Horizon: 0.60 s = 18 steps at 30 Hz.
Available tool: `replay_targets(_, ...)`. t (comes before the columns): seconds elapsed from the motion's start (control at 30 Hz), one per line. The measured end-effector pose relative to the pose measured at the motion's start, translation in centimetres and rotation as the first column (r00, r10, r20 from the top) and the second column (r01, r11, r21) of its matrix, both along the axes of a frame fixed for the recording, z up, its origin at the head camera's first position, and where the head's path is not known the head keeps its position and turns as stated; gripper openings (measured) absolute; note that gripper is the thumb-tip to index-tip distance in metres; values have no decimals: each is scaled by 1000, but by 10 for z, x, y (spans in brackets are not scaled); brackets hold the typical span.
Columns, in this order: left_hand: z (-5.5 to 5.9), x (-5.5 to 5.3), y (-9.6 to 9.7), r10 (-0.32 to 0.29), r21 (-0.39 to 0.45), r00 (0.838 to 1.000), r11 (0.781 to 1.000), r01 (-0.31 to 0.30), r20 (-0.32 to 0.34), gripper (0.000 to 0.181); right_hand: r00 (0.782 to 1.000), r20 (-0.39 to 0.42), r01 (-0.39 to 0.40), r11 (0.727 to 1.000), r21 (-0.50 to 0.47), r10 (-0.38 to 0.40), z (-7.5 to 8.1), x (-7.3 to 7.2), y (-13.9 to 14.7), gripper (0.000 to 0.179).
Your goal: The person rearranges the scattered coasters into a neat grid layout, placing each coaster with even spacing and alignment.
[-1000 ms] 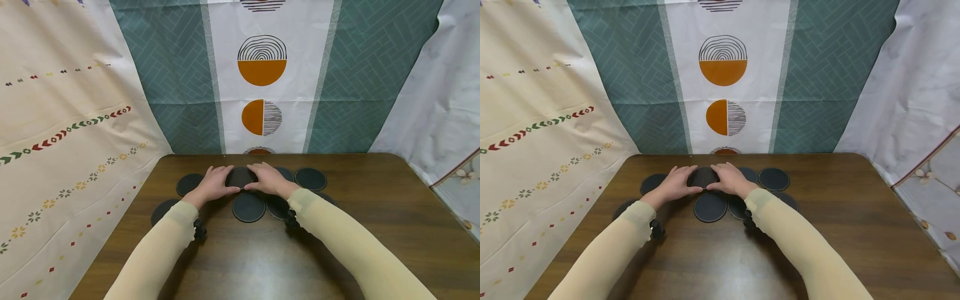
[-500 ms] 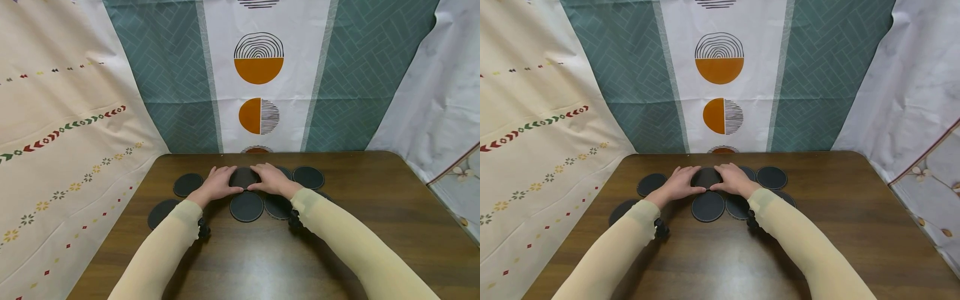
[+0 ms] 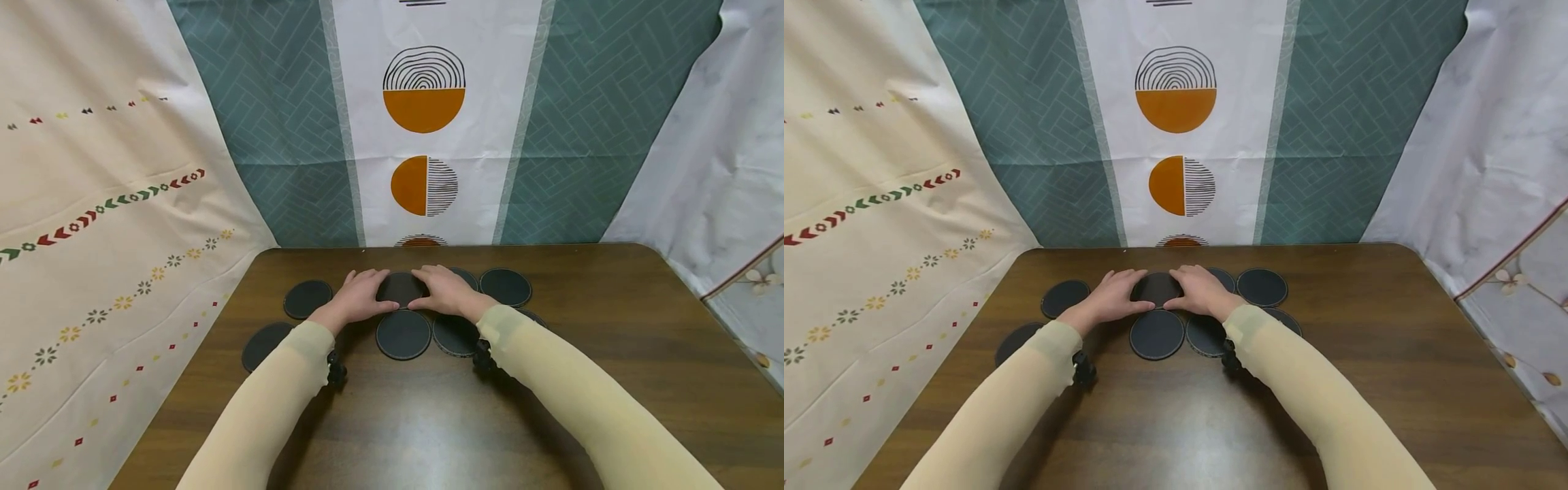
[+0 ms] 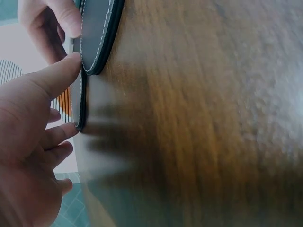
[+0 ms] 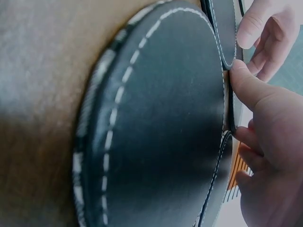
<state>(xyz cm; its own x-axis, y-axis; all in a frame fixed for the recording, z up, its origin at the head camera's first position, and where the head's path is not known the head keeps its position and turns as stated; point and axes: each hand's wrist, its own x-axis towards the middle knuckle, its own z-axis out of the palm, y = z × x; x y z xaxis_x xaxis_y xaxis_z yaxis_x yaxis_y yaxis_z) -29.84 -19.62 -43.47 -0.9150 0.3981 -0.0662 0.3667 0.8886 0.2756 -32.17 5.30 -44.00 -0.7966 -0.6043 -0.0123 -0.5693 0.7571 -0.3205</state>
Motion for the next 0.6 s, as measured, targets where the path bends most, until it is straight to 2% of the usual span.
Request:
replay_targets(0.53,-1,-2,8,-9,15,1000,1000,9,16,90,1000,3,6,1000,-10,-6,1,0,9,89)
replay_targets(0.57,-7,-7,6,-14,27,1000,1000,14,12,91,1000,6,7,1000,-10,-7,1,0,9,89)
replay_targets(0.6,-6,-6,6,-15,34,1000,999,14,16,92,1000,7,6,1000,-9,-6,1,0,10,89)
